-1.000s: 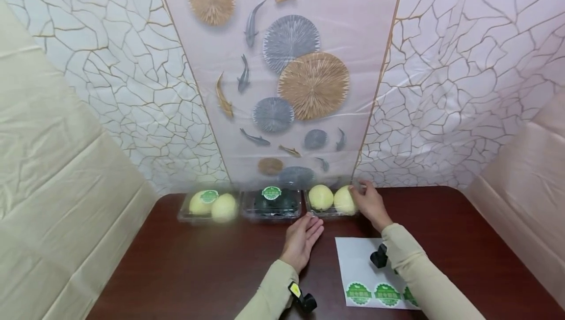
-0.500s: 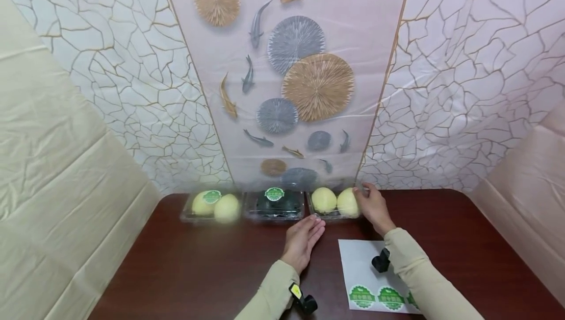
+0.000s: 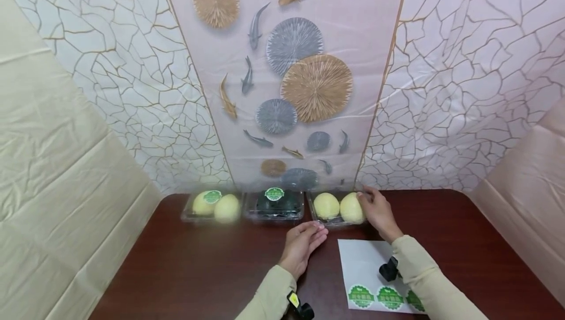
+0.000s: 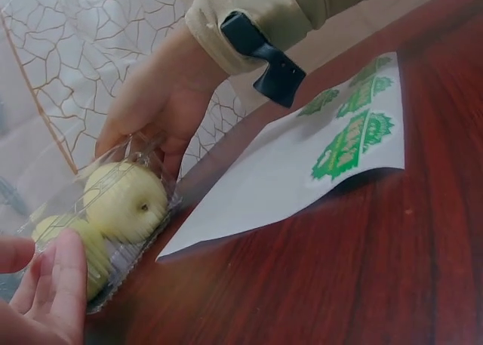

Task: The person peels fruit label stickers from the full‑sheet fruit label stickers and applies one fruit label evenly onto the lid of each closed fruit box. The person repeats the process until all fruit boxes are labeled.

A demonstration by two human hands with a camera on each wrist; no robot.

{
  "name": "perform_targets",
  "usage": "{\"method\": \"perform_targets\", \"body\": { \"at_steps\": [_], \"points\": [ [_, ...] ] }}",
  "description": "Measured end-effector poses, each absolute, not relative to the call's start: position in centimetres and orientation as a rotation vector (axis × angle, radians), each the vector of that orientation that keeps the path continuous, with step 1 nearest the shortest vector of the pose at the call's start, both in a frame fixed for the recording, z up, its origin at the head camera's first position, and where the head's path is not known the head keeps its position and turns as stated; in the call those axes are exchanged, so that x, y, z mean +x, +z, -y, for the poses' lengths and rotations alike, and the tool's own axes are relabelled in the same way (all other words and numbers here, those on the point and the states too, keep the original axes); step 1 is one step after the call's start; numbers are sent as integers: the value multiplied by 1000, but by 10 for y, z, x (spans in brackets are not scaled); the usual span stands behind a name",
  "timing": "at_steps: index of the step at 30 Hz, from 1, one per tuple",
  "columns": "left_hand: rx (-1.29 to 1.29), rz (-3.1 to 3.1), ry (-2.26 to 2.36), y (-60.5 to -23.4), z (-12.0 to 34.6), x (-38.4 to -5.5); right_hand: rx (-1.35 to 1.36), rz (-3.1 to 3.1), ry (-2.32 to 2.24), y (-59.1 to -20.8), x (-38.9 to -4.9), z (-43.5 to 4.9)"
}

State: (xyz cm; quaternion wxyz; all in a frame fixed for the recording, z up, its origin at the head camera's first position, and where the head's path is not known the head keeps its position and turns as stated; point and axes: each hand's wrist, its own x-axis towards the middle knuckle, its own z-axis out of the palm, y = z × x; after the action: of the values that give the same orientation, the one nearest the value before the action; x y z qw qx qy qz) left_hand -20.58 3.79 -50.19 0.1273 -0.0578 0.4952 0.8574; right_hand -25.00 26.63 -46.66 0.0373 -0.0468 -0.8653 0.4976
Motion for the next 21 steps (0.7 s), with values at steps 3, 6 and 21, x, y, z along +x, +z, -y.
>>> {"method": "perform_targets", "body": {
  "at_steps": [3, 6, 21],
  "points": [
    [-159, -1462, 2482, -501, -36, -204, -136, 2653, 1488, -466, -247, -265],
    [-162, -1453, 2476, -502, -33, -201, -119, 2649, 1473, -467, -244, -264],
    [-194, -1405, 2467, -503, -23, -188, -34, 2684, 1266, -464, -216, -260]
  ]
}}
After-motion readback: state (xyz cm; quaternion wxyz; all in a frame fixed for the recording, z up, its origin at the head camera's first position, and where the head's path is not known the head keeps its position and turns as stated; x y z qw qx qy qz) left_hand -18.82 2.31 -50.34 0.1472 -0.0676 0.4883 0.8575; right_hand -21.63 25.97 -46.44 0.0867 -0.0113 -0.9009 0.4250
